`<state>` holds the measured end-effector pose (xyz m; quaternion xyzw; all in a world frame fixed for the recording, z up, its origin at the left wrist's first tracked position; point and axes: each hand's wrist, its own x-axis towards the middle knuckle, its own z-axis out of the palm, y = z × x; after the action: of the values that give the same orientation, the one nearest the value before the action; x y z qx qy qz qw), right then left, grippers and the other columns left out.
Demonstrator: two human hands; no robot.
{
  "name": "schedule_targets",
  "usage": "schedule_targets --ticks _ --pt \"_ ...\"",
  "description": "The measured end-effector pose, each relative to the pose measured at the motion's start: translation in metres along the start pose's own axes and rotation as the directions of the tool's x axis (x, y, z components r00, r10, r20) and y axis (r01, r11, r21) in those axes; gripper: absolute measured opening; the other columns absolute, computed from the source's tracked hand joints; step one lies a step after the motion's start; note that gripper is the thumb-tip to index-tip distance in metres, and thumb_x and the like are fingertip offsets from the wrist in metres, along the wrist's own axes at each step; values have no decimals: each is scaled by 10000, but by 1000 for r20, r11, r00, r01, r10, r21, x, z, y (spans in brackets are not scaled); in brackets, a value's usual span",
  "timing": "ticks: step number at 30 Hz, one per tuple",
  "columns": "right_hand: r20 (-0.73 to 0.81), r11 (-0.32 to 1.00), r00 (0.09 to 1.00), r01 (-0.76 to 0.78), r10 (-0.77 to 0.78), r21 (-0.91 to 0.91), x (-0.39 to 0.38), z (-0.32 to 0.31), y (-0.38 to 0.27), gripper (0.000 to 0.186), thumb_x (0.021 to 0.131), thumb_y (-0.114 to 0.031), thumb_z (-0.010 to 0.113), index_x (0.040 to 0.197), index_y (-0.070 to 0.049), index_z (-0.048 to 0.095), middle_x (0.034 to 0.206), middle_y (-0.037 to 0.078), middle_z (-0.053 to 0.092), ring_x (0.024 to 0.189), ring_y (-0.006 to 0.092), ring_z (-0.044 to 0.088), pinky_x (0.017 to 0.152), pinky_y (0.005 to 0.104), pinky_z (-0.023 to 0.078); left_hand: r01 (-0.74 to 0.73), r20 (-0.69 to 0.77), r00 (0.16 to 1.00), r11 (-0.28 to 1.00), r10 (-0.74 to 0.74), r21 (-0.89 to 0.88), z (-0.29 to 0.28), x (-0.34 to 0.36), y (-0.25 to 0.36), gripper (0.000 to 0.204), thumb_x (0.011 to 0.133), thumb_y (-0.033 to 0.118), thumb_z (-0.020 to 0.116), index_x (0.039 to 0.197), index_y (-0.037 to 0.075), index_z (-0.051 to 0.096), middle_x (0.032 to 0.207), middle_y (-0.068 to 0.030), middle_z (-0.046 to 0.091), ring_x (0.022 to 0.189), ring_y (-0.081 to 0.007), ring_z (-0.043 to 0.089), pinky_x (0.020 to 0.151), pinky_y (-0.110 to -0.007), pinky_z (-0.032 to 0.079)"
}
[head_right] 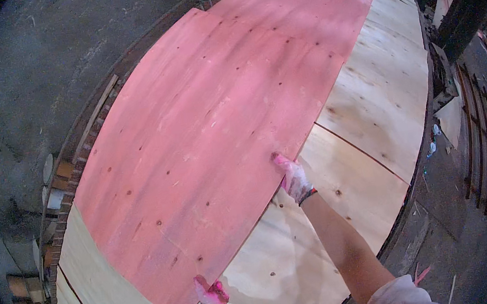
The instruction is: The person lays and aligns sheets of pink and natural-colored wood veneer onto a long curved workbench, using their hands to press them down.
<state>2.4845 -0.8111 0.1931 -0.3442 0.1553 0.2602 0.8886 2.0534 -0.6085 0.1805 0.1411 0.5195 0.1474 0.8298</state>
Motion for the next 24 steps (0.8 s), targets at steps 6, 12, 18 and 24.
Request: schedule_targets --ticks 6,12,18,24 --pt "46 998 998 41 -40 -37 -8 6 -1 330 830 -66 663 1151 -17 599 1059 95 654 957 246 641 837 391 542 -194 -41 980 981 195 19 2 5 -8 398 857 522 615 1083 194 603 1043 32 649 770 -113 600 503 -245 451" --pt "55 999 998 -10 7 45 -8 -6 -1 293 834 -27 634 1126 -12 611 1052 95 656 952 242 642 842 398 541 -73 58 996 996 70 51 29 -18 -3 499 828 612 589 1042 163 628 855 -1 676 559 -142 535 451 -271 421" --pt "53 999 998 -38 38 -2 -15 1 -7 292 831 -15 627 1123 -8 612 1041 95 661 948 235 644 846 401 540 -92 -85 992 995 96 46 19 -10 -1 545 830 657 538 1021 156 634 753 5 664 485 -142 504 399 -283 388" --pt "-45 997 999 -9 6 -70 -4 3 1 289 795 -33 676 1079 -10 628 1047 103 664 946 237 648 844 395 541 -336 -45 940 940 338 50 25 -6 -13 463 854 570 589 1107 181 593 985 28 653 641 -110 561 500 -222 439"
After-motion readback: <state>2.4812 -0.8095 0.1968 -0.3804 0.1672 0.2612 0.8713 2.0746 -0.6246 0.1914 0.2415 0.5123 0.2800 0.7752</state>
